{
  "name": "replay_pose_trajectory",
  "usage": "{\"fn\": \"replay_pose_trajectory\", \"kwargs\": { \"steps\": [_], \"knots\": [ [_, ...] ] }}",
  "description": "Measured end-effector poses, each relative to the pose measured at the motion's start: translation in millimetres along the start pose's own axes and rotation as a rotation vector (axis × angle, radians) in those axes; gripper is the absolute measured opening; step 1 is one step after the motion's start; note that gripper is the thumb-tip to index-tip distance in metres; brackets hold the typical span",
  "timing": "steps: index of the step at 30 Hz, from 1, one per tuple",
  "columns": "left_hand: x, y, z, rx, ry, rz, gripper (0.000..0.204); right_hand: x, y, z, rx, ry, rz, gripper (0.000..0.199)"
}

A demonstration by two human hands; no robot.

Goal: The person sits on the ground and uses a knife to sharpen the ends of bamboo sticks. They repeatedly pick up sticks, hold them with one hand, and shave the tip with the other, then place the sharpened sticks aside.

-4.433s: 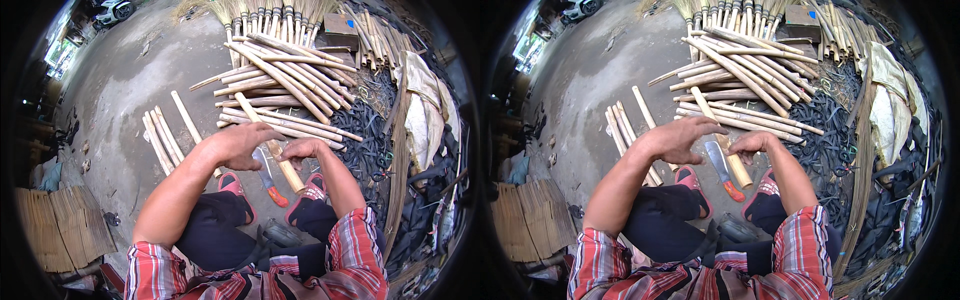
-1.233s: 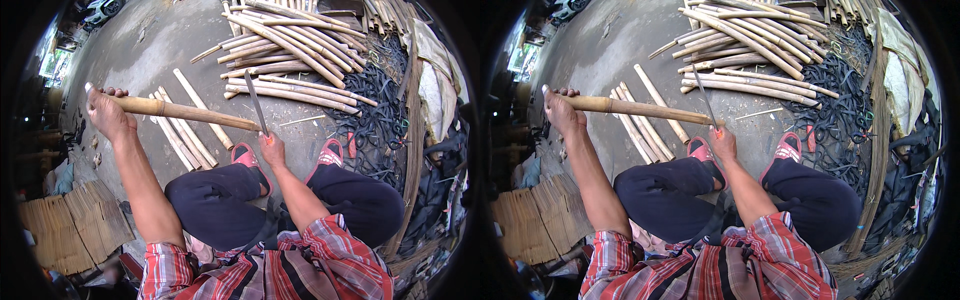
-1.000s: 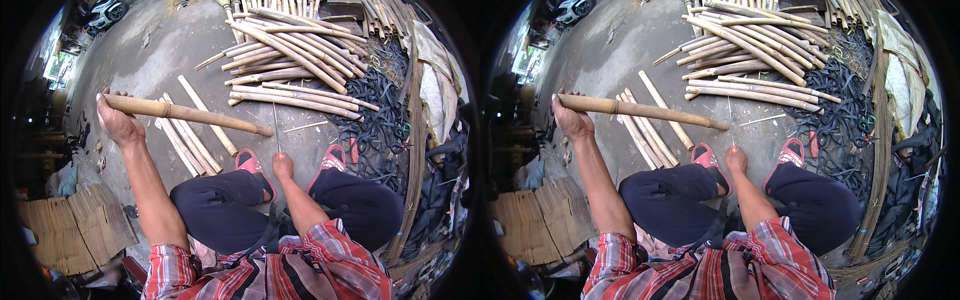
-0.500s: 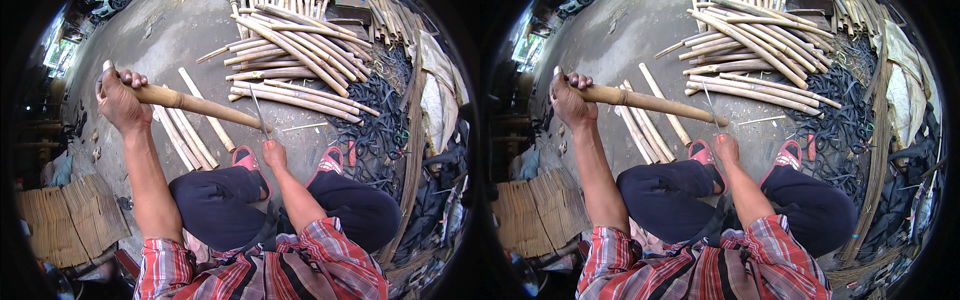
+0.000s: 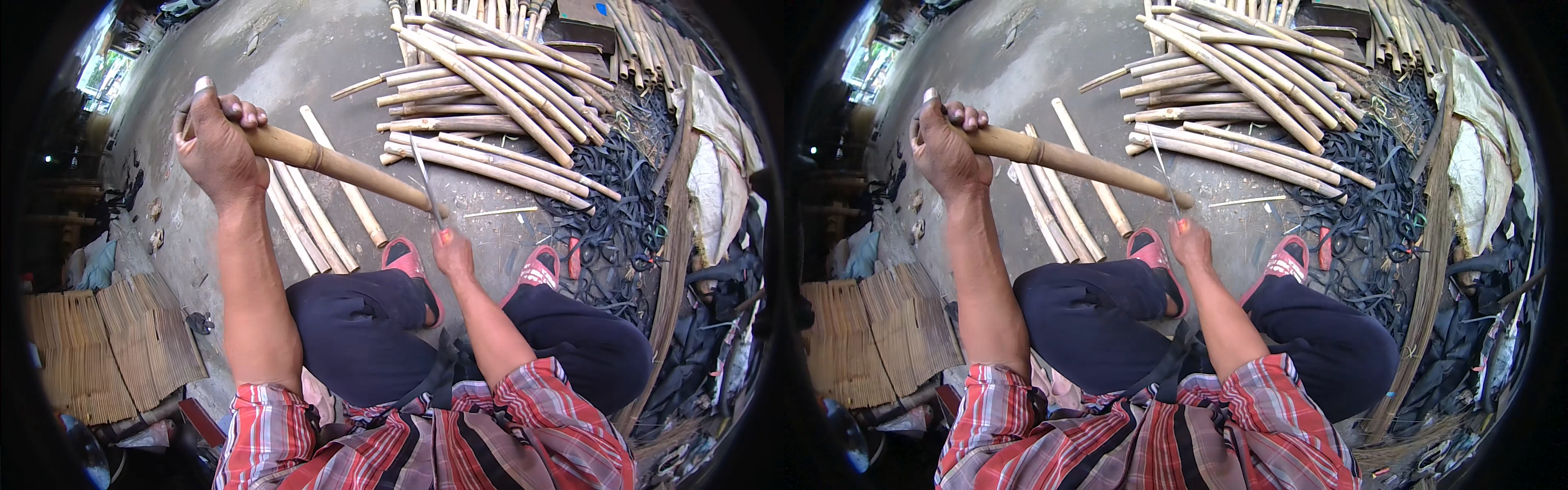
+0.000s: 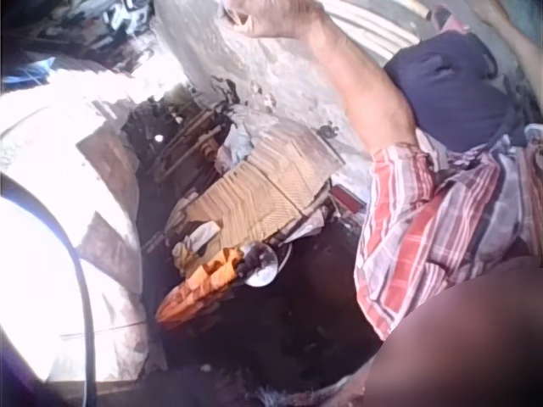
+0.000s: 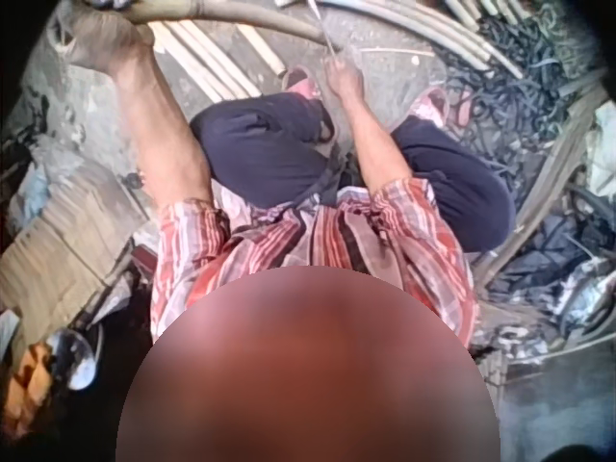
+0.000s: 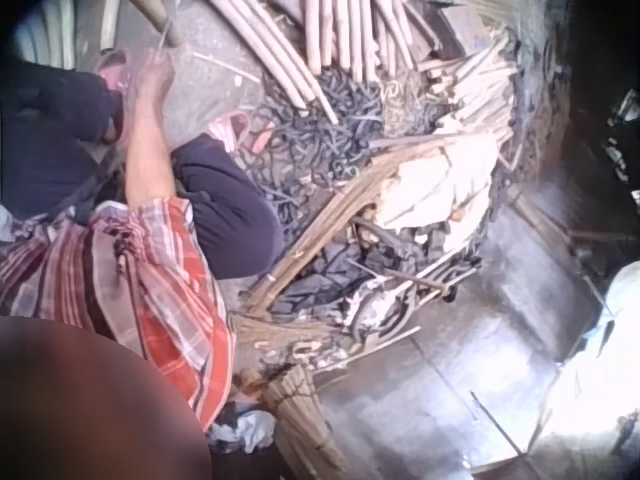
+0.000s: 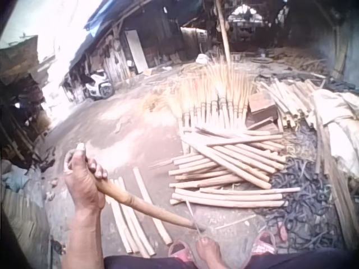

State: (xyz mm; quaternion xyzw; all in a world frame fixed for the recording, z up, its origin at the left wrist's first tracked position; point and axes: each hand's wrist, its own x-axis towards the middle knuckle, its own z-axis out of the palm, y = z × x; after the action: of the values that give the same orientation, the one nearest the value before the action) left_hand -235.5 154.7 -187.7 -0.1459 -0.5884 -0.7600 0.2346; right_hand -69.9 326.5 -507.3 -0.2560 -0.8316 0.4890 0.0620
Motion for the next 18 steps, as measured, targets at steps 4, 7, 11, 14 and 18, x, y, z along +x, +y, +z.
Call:
{"fn": "replay_pose_trajectory", "kwargs": {
  "steps": [4,7,11,14,18],
  "knots": [
    [0,2,2,0.019,0.016,-0.005,0.02,-8,24,-1,-0.174,-0.17,0.305,0.046],
    [4,1,-5,-0.002,0.052,-0.033,0.022,2,12,-3,-0.052,-0.066,0.098,0.043],
    [7,-3,-16,0.026,0.083,-0.048,0.023,10,9,8,0.075,-0.063,0.058,0.041],
    [10,-6,-23,0.029,0.118,-0.065,0.022,-10,38,14,-0.108,-0.151,0.201,0.039],
    [17,-5,-40,0.02,0.206,-0.082,0.02,-38,74,6,-0.258,-0.224,0.475,0.037]
  ]
}}
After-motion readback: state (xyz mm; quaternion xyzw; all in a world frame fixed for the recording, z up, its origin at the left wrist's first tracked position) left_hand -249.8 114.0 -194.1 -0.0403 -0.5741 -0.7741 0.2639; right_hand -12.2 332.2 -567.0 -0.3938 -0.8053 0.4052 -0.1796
